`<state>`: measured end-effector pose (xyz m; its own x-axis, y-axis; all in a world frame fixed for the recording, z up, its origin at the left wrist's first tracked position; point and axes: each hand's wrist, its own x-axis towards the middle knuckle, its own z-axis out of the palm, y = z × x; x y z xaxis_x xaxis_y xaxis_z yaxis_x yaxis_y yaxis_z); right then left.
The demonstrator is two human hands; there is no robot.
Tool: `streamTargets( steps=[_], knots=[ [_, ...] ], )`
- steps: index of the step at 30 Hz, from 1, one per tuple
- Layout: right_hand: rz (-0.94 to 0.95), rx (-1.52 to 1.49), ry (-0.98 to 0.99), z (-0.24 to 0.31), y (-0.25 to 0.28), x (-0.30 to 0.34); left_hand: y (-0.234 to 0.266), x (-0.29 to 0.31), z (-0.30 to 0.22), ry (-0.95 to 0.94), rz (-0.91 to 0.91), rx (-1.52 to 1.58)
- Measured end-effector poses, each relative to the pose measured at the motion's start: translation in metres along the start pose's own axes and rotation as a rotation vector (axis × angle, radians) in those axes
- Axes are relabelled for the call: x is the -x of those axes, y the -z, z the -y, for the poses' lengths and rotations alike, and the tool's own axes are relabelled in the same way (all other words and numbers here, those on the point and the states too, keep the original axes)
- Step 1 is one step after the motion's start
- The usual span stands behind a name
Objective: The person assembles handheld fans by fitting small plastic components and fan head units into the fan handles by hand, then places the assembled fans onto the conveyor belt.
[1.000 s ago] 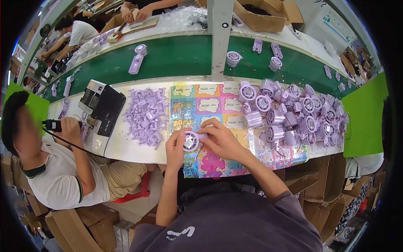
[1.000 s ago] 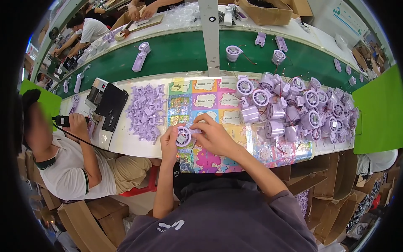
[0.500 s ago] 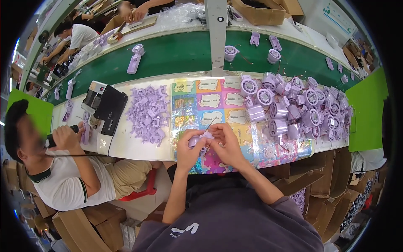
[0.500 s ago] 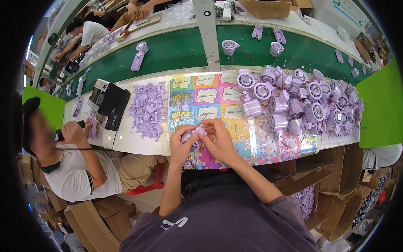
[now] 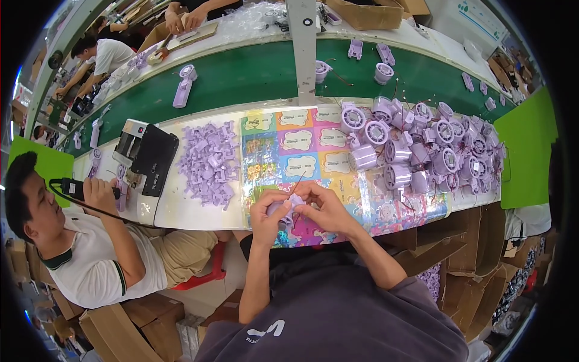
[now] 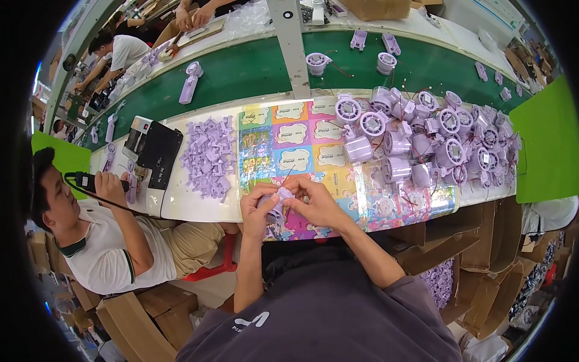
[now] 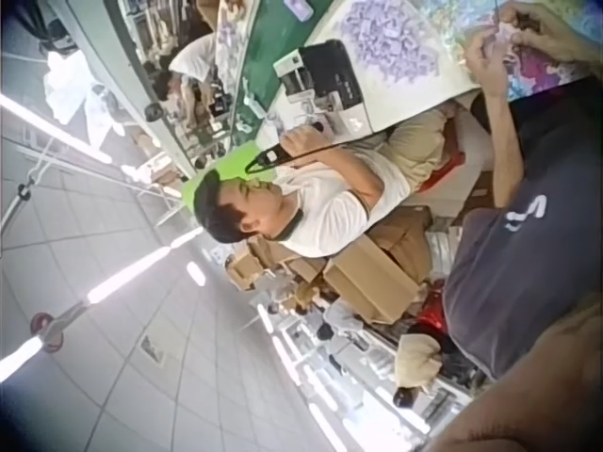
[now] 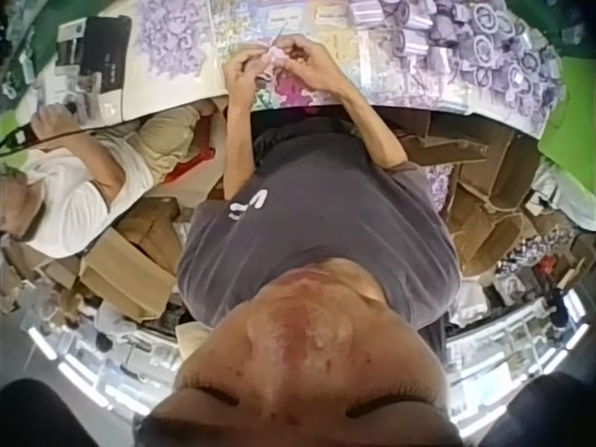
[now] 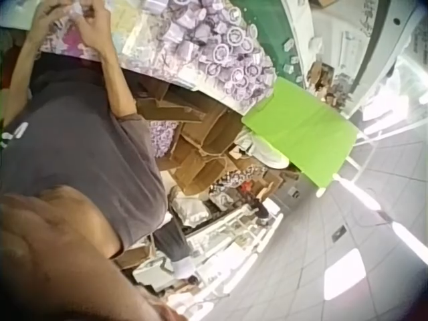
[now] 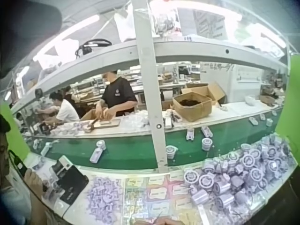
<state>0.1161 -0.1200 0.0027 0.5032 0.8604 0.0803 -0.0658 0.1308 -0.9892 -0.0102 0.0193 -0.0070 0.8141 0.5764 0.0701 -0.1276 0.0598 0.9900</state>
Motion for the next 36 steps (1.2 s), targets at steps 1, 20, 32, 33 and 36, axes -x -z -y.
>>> streamTargets(
  steps=[1, 20, 32, 33, 36],
  knots=[
    [0.009, -0.024, -0.022, -0.001, 0.002, 0.000, -0.001, -0.001, 0.000, 0.001, 0.002, 0.000],
    [-0.148, 0.771, 0.335, 0.043, -0.010, -0.003, -0.028, 0.000, -0.015, -0.157, -0.054, -0.573],
    [-0.333, 0.472, 0.102, 0.004, -0.019, 0.035, -0.063, -0.002, -0.019, 0.182, -0.131, 0.227],
    [-0.403, 0.560, 0.109, 0.008, -0.019, 0.035, -0.062, -0.005, -0.014, 0.167, -0.021, 0.166],
    [-0.556, 0.713, 0.108, 0.014, -0.010, 0.039, -0.067, -0.011, -0.014, 0.102, 0.245, 0.225]
  ],
)
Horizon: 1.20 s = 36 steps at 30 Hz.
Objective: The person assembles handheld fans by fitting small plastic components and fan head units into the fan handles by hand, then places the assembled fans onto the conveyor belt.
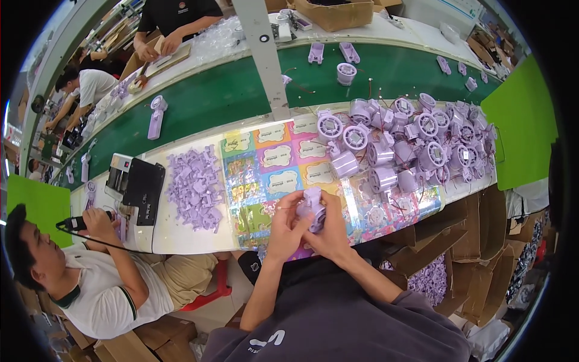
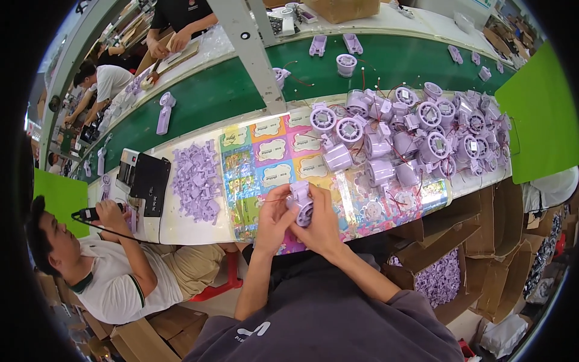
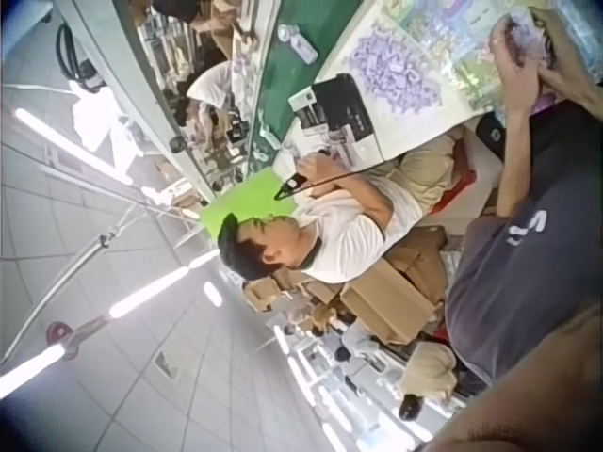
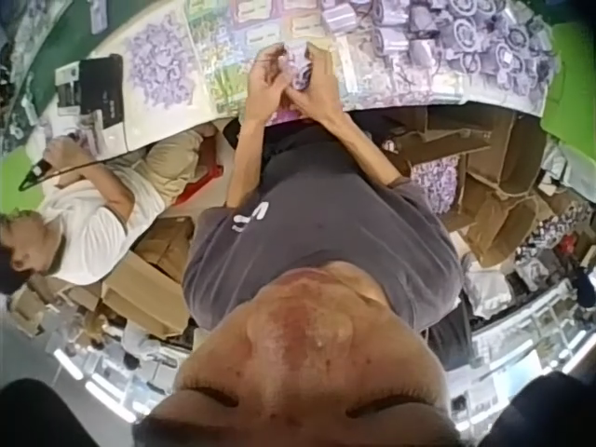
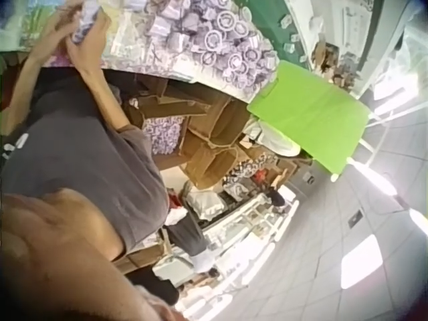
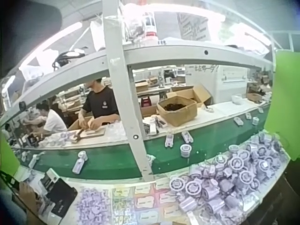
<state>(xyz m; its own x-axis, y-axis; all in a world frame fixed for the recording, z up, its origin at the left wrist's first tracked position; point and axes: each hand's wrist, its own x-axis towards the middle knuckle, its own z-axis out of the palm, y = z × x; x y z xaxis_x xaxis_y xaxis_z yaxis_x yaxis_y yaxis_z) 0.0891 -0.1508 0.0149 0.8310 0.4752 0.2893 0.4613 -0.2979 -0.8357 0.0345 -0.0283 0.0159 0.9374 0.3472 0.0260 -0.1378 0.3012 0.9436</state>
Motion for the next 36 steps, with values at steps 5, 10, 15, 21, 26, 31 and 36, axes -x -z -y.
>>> streamTargets(
  steps=[5, 10, 15, 21, 26, 31, 36],
  knots=[
    [-0.258, 0.163, 0.074, -0.008, 0.028, -0.001, 0.012, -0.005, -0.004, 0.034, -0.020, -0.333],
    [-0.420, 0.601, 0.112, -0.039, 0.049, 0.008, 0.039, -0.009, 0.002, 0.091, -0.032, -0.265],
    [-0.390, 0.692, 0.115, -0.055, 0.048, 0.002, 0.043, -0.041, -0.002, -0.078, -0.380, -0.675],
    [-0.415, 0.706, 0.208, -0.057, 0.047, 0.001, 0.087, -0.222, -0.050, -0.520, -0.475, -0.723],
    [-0.401, 0.695, 0.193, -0.060, 0.046, 0.000, 0.121, -0.347, -0.020, -0.623, -0.120, -1.385],
    [-0.447, 0.711, 0.192, -0.059, 0.044, 0.000, 0.140, -0.370, 0.014, -0.476, 0.145, -1.205],
    [-0.540, 0.667, 0.262, -0.074, 0.045, 0.017, 0.113, -0.317, -0.012, -0.169, -0.270, -1.492]
  ],
)
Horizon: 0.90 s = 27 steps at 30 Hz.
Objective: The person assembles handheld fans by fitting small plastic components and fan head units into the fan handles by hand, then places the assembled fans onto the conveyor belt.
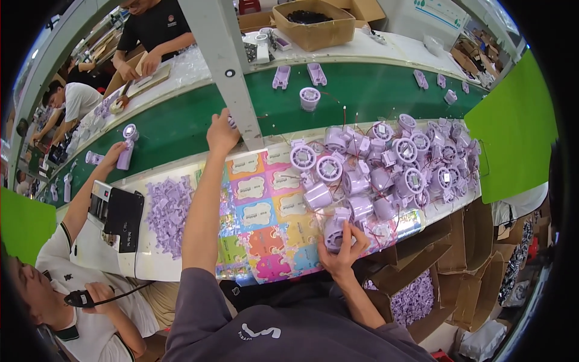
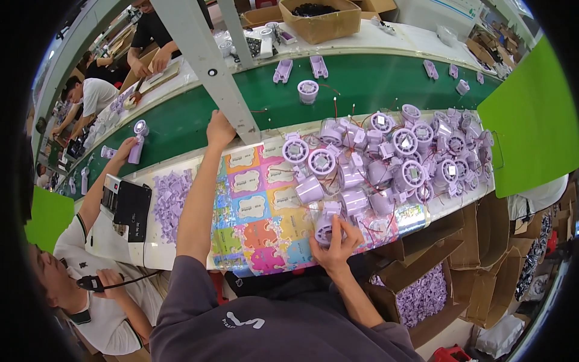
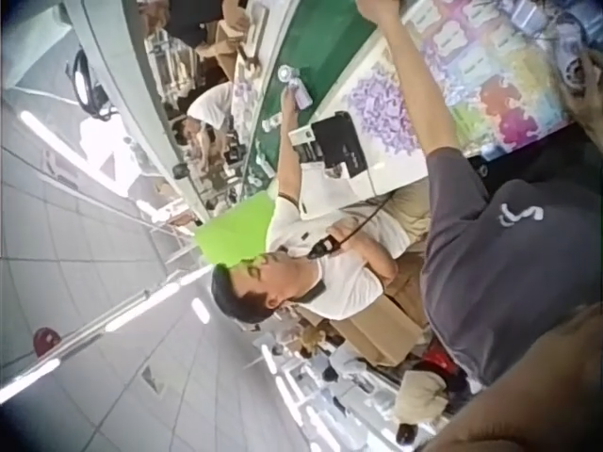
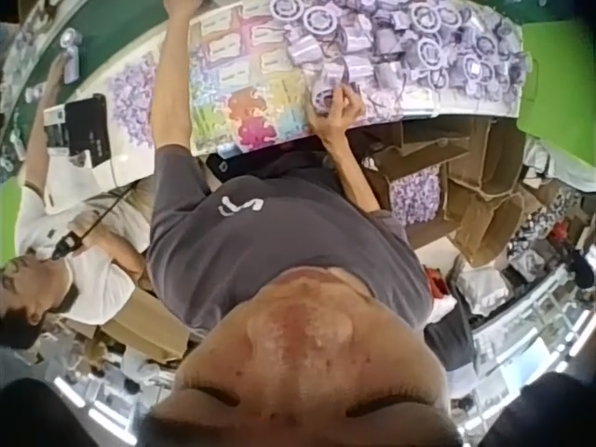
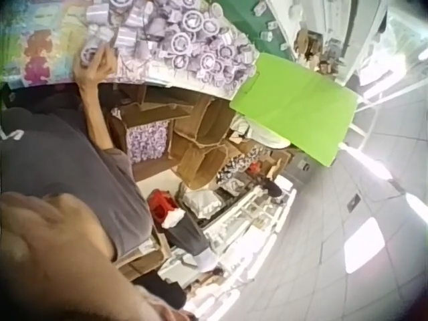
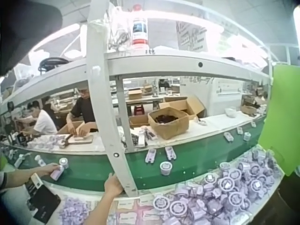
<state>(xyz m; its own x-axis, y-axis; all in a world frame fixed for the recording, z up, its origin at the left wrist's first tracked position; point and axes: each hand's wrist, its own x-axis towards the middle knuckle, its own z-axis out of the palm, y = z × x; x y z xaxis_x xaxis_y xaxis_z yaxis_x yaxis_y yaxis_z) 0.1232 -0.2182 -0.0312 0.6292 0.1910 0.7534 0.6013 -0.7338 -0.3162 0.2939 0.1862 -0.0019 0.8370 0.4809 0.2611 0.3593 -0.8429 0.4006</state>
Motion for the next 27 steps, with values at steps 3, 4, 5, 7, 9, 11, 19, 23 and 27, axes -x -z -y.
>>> streamTargets(
  steps=[3, 4, 5, 7, 9, 11, 19, 23, 27],
  knots=[
    [0.027, -0.042, -0.027, 0.001, 0.002, 0.000, 0.042, 0.040, -0.016, 0.117, -0.096, 0.004],
    [0.038, -0.050, -0.052, 0.004, 0.003, -0.002, 0.050, 0.051, -0.013, 0.162, -0.166, 0.018],
    [0.049, -0.044, -0.057, 0.005, 0.001, -0.005, 0.060, 0.065, -0.012, 0.204, -0.224, 0.028],
    [0.086, -0.010, -0.089, 0.006, 0.001, -0.007, 0.067, 0.101, -0.017, 0.186, -0.310, 0.108],
    [0.113, 0.004, -0.050, 0.010, 0.002, -0.014, 0.083, 0.146, -0.024, 0.147, -0.419, 0.223],
    [0.142, -0.001, -0.056, 0.008, 0.001, -0.014, 0.093, 0.193, -0.038, 0.063, -0.392, 0.301],
    [0.130, -0.426, 0.011, 0.081, 0.020, -0.050, 0.087, 0.297, -0.052, -0.209, -0.178, 0.364],
    [0.404, -0.759, 0.389, 0.154, -0.038, -0.112, 0.073, 0.300, -0.038, -0.187, -0.102, 0.449],
    [0.551, -0.551, 0.650, 0.190, -0.141, -0.130, 0.078, 0.296, -0.039, -0.199, -0.048, 0.488]
  ],
)
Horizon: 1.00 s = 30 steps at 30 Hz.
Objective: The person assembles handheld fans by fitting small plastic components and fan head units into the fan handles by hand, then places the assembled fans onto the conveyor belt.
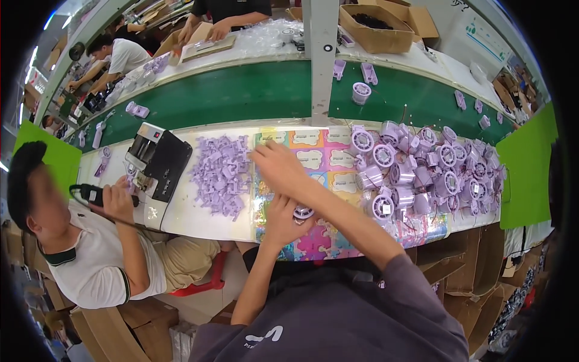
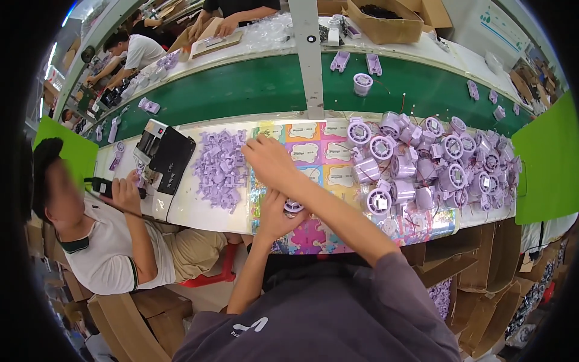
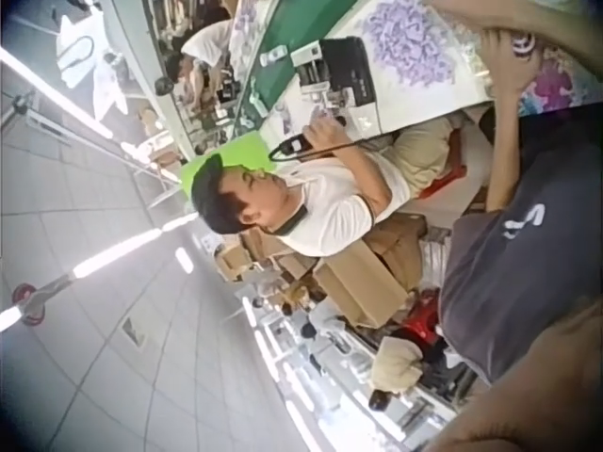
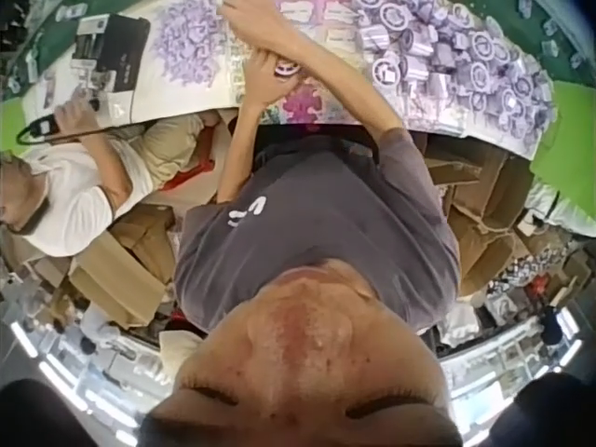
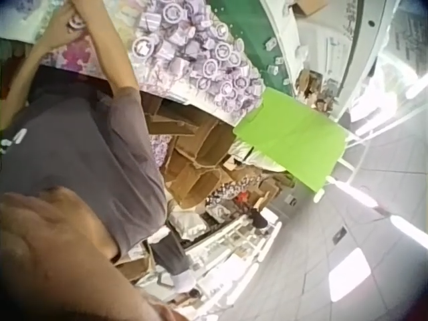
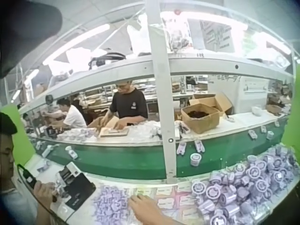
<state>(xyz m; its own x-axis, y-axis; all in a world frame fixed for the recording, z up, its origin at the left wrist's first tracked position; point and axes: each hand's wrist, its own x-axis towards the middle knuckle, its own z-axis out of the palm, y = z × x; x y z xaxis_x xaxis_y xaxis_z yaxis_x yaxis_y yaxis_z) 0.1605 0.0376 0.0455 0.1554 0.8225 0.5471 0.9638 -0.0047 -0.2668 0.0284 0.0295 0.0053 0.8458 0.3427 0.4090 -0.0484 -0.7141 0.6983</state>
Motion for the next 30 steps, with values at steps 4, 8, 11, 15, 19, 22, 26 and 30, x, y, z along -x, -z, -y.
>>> streamTargets(
  steps=[4, 8, 11, 15, 19, 22, 26, 30],
  knots=[
    [0.023, 0.028, 0.070, -0.030, -0.056, -0.019, 0.001, 0.001, -0.003, -0.047, -0.044, -0.056],
    [0.113, 0.005, -0.005, -0.036, -0.060, -0.019, -0.002, -0.007, -0.004, -0.113, -0.085, -0.009],
    [0.129, -0.068, -0.063, -0.020, -0.036, -0.023, 0.002, -0.003, -0.004, -0.120, -0.086, -0.037],
    [-0.027, -0.168, -0.176, 0.002, 0.016, -0.016, -0.006, 0.008, 0.004, 0.052, -0.192, -0.165],
    [-0.005, 0.033, -0.371, -0.010, 0.053, 0.026, -0.011, 0.002, 0.004, 0.139, -0.348, -0.233],
    [0.044, -0.087, -0.469, -0.020, 0.052, 0.056, -0.009, 0.000, 0.002, 0.155, -0.330, -0.202],
    [0.077, -0.336, -0.585, -0.016, 0.047, 0.072, -0.009, 0.002, 0.005, 0.136, -0.389, -0.174],
    [0.098, -0.575, -0.704, -0.016, 0.044, 0.082, -0.011, 0.002, 0.000, 0.159, -0.400, -0.149]
  ],
)
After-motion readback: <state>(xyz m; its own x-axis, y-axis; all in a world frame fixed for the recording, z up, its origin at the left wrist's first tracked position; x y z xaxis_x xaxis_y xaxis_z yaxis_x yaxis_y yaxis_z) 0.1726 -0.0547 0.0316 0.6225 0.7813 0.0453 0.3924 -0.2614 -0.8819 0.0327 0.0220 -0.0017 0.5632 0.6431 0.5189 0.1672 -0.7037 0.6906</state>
